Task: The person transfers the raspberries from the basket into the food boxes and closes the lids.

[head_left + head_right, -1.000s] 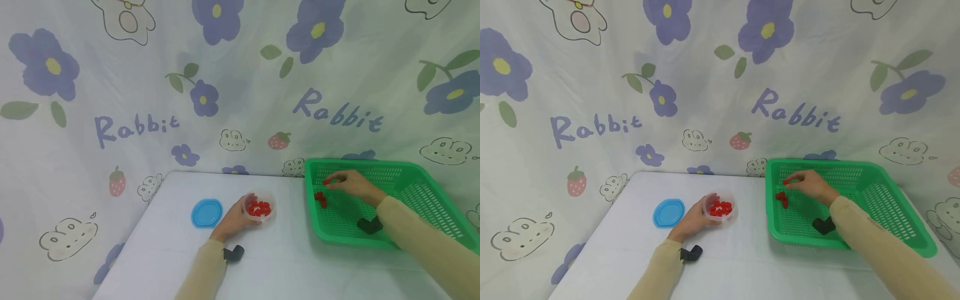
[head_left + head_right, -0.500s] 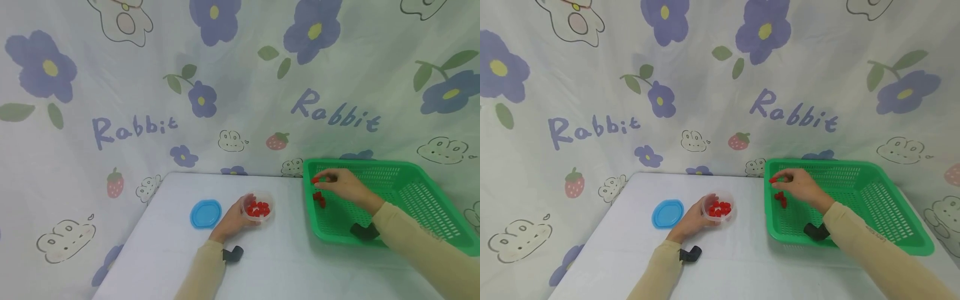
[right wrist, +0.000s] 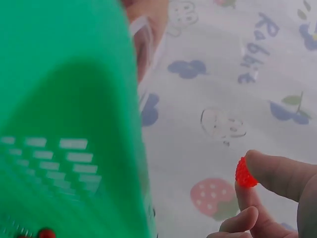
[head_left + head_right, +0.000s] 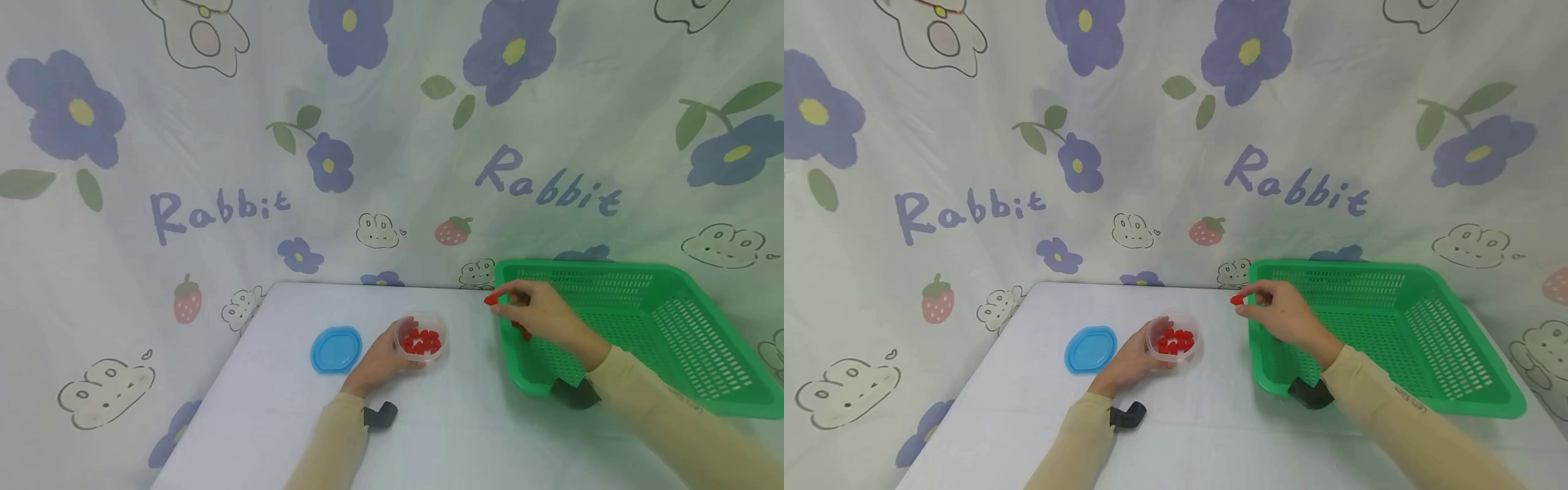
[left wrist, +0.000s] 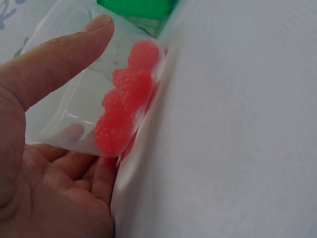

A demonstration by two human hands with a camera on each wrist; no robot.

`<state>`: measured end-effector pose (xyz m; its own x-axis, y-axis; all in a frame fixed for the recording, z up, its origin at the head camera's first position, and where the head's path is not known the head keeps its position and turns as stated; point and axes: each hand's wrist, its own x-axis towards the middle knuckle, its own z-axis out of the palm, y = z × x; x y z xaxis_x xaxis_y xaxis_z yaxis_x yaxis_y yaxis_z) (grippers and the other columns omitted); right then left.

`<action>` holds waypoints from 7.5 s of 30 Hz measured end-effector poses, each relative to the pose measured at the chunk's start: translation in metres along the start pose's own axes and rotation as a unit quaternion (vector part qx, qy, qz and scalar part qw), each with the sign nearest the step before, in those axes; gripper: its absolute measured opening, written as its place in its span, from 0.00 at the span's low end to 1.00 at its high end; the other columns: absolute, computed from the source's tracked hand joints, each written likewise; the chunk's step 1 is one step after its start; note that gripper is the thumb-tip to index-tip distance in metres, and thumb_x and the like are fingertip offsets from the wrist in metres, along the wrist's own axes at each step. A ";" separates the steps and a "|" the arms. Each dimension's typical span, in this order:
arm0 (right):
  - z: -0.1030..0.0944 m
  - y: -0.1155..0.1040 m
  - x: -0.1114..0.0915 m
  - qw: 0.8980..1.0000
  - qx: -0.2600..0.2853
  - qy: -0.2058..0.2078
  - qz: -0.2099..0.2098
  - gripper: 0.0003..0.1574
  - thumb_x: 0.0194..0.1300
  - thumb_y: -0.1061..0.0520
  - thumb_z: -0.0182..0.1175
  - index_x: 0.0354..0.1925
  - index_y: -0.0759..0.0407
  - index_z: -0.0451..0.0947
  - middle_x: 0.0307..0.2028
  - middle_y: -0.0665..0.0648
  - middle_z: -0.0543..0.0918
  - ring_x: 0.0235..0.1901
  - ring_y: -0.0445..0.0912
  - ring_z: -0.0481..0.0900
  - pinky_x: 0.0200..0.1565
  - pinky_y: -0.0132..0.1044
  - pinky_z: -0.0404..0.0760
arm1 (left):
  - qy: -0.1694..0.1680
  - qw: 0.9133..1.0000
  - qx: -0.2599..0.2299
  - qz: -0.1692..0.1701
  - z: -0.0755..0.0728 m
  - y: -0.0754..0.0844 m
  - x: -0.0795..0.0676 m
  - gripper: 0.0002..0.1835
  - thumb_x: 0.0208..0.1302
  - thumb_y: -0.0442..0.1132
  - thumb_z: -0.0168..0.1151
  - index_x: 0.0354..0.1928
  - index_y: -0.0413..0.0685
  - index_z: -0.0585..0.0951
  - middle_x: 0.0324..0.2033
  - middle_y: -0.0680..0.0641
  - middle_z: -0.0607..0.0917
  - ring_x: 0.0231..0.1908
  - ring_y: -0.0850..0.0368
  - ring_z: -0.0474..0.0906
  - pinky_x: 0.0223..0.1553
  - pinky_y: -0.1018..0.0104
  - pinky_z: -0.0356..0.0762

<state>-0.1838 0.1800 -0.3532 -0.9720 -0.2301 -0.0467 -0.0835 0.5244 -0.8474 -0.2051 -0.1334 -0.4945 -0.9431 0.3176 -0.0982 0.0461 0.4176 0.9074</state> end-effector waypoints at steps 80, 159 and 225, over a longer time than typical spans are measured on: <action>0.150 -0.011 0.041 0.993 -0.049 0.104 -0.008 0.13 0.62 0.55 0.70 0.46 0.56 0.85 0.34 0.54 0.77 0.37 0.49 0.73 0.33 0.34 0.80 | 0.004 1.000 0.007 0.022 -0.003 -0.001 0.000 0.52 0.51 0.47 0.80 0.76 0.57 0.62 0.71 0.51 0.70 0.71 0.48 0.62 0.69 0.43 0.64; -0.044 0.073 0.048 0.996 -0.042 -0.019 0.075 0.34 0.74 0.46 0.57 0.66 0.68 0.70 0.67 0.77 0.64 0.65 0.71 0.64 0.59 0.65 0.71 | -0.010 1.000 -0.003 0.014 -0.001 -0.001 -0.001 0.51 0.53 0.45 0.79 0.77 0.60 0.61 0.70 0.59 0.71 0.72 0.54 0.62 0.70 0.47 0.64; -0.049 0.066 0.042 0.991 0.016 -0.103 0.086 0.41 0.72 0.39 0.59 0.68 0.66 0.69 0.71 0.71 0.64 0.70 0.67 0.60 0.65 0.64 0.66 | 0.000 1.000 0.008 0.000 -0.001 0.000 0.000 0.52 0.52 0.46 0.80 0.76 0.63 0.61 0.70 0.57 0.70 0.72 0.52 0.61 0.68 0.45 0.65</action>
<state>-0.2405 0.2453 -0.3852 -0.9057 -0.3038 -0.2958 0.0894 0.5449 -0.8337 -0.2053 -0.1339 -0.4939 -0.9430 0.3179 -0.0984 0.0512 0.4309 0.9010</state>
